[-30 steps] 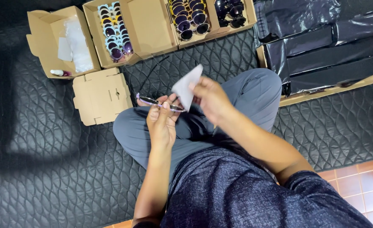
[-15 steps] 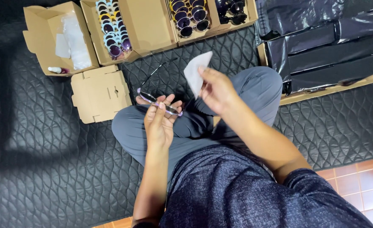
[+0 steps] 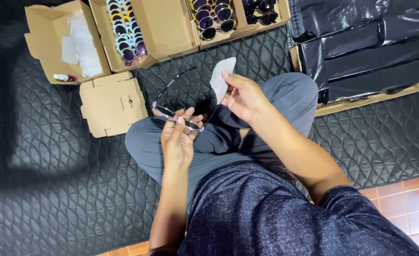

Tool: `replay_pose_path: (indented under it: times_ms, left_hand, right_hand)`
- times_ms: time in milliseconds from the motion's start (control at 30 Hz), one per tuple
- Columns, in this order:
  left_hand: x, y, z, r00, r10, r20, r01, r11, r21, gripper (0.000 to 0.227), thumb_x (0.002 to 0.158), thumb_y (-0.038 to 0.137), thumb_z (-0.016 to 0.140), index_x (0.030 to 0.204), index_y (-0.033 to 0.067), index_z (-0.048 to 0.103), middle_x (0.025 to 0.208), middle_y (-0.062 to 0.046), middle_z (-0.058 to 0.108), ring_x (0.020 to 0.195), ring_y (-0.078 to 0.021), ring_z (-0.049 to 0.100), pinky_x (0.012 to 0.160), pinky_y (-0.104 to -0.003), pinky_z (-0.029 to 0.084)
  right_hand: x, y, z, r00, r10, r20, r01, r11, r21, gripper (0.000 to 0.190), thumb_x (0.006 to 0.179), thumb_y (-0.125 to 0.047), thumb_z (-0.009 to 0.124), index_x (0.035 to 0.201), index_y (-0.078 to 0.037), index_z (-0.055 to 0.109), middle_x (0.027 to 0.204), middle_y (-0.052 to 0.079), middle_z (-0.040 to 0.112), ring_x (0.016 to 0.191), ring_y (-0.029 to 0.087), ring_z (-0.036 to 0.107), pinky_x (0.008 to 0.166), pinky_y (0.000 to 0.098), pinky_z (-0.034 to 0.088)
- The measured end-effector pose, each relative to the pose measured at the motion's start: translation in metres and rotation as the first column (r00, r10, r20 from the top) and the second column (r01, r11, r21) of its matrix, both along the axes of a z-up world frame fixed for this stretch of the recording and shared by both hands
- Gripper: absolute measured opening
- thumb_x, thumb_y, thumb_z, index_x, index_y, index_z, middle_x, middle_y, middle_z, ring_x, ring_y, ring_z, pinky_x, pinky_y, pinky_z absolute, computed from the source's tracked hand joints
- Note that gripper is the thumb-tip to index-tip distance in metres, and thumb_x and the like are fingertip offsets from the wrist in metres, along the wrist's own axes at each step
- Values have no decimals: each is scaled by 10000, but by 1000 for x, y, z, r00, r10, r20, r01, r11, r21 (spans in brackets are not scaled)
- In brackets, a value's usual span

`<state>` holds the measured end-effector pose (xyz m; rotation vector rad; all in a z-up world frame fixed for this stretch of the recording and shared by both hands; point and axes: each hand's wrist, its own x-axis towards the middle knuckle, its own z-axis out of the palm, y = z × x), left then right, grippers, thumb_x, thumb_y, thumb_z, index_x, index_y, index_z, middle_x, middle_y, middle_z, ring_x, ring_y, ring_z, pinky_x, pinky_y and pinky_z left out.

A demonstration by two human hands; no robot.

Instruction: The person sits on a mat and wipes a pair of sunglasses with a white cloth, cleaning both lenses and frames. After cleaning, the person places the sunglasses into a small plastic bag and wraps them in bubble wrap.

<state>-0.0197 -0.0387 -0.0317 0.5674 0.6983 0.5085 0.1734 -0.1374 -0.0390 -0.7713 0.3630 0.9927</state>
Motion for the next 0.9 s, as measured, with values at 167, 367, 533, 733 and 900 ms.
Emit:
replay_pose_path:
  times_ms: [167,367,533,733,900]
  left_hand:
    - [11,-1,-1,999,40,1,-40,999,17,248,965,153,686,1180,65,601,1248,-231,700,1077,-358,728,930,-488,627]
    - [11,0,-15,999,29,-28,-27,999,44,229,968,141,688,1168,82,594,1225,-202,717,1032,-294,749,922,-454,638]
    - [6,-4,1,1000,22,-9,-22,1000,-5,246,955,136,697,1168,66,595,1235,-248,703,1035,-357,742,902,-485,633]
    - [9,-6,-10,998,59,37,-58,998,-30,223,952,105,698,1149,66,601,1256,-248,691,1105,-395,711,948,-538,605]
    - [24,-12,-31,983,130,128,-127,992,-27,152,963,66,688,1088,107,611,1300,-206,676,1215,-385,653,1028,-589,556]
  right_hand:
    - [-58,2,3,955,68,288,-12,981,-192,78,913,-89,740,952,-47,687,768,21,633,690,137,644,644,276,575]
    - [-80,0,-6,910,144,387,-26,955,-295,147,886,-85,767,1021,-44,726,842,11,663,776,91,618,744,243,556]
    - [1,3,-19,998,25,55,-22,998,-58,200,913,-195,737,1035,-42,696,921,109,750,787,219,772,731,393,663]
    - [-20,8,15,992,33,119,-12,985,-174,147,912,-205,763,932,-91,673,834,43,738,758,163,764,740,374,665]
    - [-81,2,-8,872,237,428,-31,900,-434,191,882,-124,797,1043,-33,753,851,60,691,791,122,641,709,265,599]
